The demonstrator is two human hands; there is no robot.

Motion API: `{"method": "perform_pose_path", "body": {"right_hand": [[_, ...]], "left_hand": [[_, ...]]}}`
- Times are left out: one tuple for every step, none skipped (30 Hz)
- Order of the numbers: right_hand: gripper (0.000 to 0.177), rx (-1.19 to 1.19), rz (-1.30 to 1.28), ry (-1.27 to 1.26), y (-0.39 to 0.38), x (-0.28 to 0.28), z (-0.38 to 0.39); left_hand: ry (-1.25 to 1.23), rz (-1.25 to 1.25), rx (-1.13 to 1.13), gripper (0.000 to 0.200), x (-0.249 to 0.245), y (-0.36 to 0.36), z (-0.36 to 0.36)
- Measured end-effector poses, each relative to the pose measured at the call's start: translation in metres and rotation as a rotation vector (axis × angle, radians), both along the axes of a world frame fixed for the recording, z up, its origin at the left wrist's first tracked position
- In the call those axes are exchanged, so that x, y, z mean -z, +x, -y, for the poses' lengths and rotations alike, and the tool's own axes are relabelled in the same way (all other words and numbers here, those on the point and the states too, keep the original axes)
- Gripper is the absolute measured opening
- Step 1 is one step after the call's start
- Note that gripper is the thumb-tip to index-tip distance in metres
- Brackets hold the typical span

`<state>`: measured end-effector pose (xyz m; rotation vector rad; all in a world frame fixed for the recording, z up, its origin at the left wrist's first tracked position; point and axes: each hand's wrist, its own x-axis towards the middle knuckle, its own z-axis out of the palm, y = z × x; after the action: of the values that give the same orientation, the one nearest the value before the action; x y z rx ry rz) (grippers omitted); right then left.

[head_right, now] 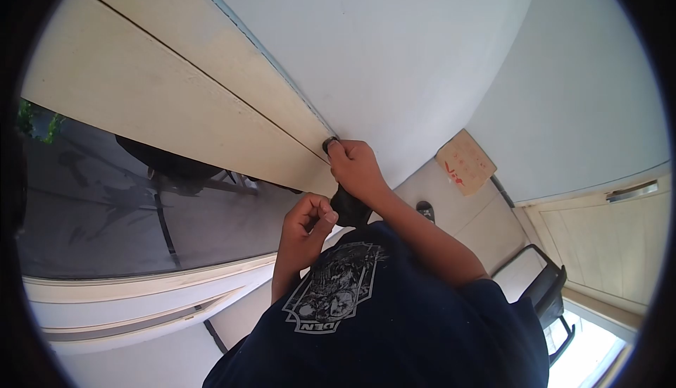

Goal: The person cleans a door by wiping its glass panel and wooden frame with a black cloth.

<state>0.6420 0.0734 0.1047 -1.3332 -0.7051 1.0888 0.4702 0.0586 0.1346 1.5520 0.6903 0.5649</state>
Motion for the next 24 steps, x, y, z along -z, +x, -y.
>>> {"method": "perform_pose_path", "body": {"right_hand": [[0.044, 0.007, 0.033, 0.002, 0.000, -0.003, 0.000], [0.044, 0.014, 0.066, 0.005, 0.000, -0.008, -0.001], [0.044, 0.017, 0.067, 0.007, 0.001, -0.015, -0.003], [0.044, 0.018, 0.081, 0.047, 0.003, -0.022, -0.005], [0.044, 0.018, 0.094, 0.086, 0.004, -0.024, -0.005], [0.044, 0.016, 0.093, 0.086, 0.003, -0.022, -0.005], [0.044, 0.017, 0.095, 0.077, 0.003, -0.017, -0.004], [0.044, 0.019, 0.099, 0.069, 0.005, -0.012, -0.004], [0.044, 0.020, 0.100, 0.072, 0.006, -0.004, -0.001], [0.044, -0.001, 0.025, 0.029, 0.009, 0.006, 0.000], [0.044, -0.022, -0.050, -0.013, 0.010, 0.008, 0.000], [0.044, -0.021, -0.052, -0.011, 0.008, 0.007, 0.000], [0.044, -0.023, -0.051, -0.002, 0.008, 0.005, 0.000], [0.044, -0.023, -0.051, 0.004, 0.009, 0.000, 0.001], [0.044, -0.022, -0.052, 0.001, 0.009, -0.007, 0.001], [0.043, -0.027, 0.046, 0.041, 0.008, -0.016, 0.002], [0.043, -0.034, 0.142, 0.081, 0.008, -0.020, 0.003], [0.043, -0.038, 0.139, 0.078, 0.007, -0.017, 0.003], [0.043, -0.036, 0.106, 0.078, 0.007, -0.011, 0.003], [0.043, -0.035, 0.074, 0.077, 0.007, -0.005, 0.003], [0.043, -0.039, 0.074, 0.076, 0.009, 0.002, 0.003], [0.044, -0.047, 0.013, 0.038, 0.010, 0.009, 0.003], [0.044, -0.053, -0.048, -0.002, 0.010, 0.010, 0.003], [0.044, -0.051, -0.049, -0.005, 0.010, 0.008, 0.003]], "left_hand": [[-0.004, 0.003, 0.002, 0.012, 0.000, 0.000, -0.001], [-0.006, 0.001, 0.007, 0.012, -0.001, 0.000, -0.001], [0.007, 0.010, 0.006, 0.011, -0.004, 0.001, -0.002], [0.020, 0.020, 0.001, 0.010, -0.006, 0.002, -0.002], [0.021, 0.019, -0.002, 0.010, -0.005, 0.003, -0.002], [0.020, 0.014, -0.001, 0.010, -0.005, 0.002, -0.002], [0.022, 0.011, 0.002, 0.010, -0.004, 0.003, -0.003], [0.027, 0.014, 0.003, 0.010, -0.003, 0.004, -0.003], [0.016, 0.006, 0.009, 0.011, -0.002, 0.004, -0.002], [0.007, -0.002, 0.015, 0.011, -0.001, 0.005, -0.001], [0.014, -0.002, 0.016, 0.011, 0.001, 0.005, -0.001], [-0.005, -0.015, 0.024, 0.011, 0.003, 0.005, -0.001], [-0.024, -0.027, 0.032, 0.011, 0.004, 0.006, 0.000], [-0.024, -0.028, 0.035, 0.011, 0.004, 0.008, -0.001], [-0.023, -0.013, 0.037, 0.011, 0.004, 0.009, -0.001], [-0.023, 0.001, 0.036, 0.012, 0.005, 0.011, 0.001], [-0.027, 0.000, 0.033, 0.012, 0.004, 0.011, 0.001], [-0.026, -0.013, 0.036, 0.012, 0.002, 0.010, -0.001], [-0.023, -0.023, 0.038, 0.012, 0.001, 0.010, -0.002], [-0.024, -0.024, 0.033, 0.012, 0.001, 0.011, -0.003], [-0.026, -0.052, 0.039, 0.012, 0.002, 0.011, -0.004], [-0.031, -0.080, 0.045, 0.012, 0.004, 0.011, -0.005], [-0.034, -0.080, 0.044, 0.012, 0.005, 0.011, -0.005], [-0.031, -0.071, 0.053, 0.012, 0.006, 0.012, -0.005]]}}
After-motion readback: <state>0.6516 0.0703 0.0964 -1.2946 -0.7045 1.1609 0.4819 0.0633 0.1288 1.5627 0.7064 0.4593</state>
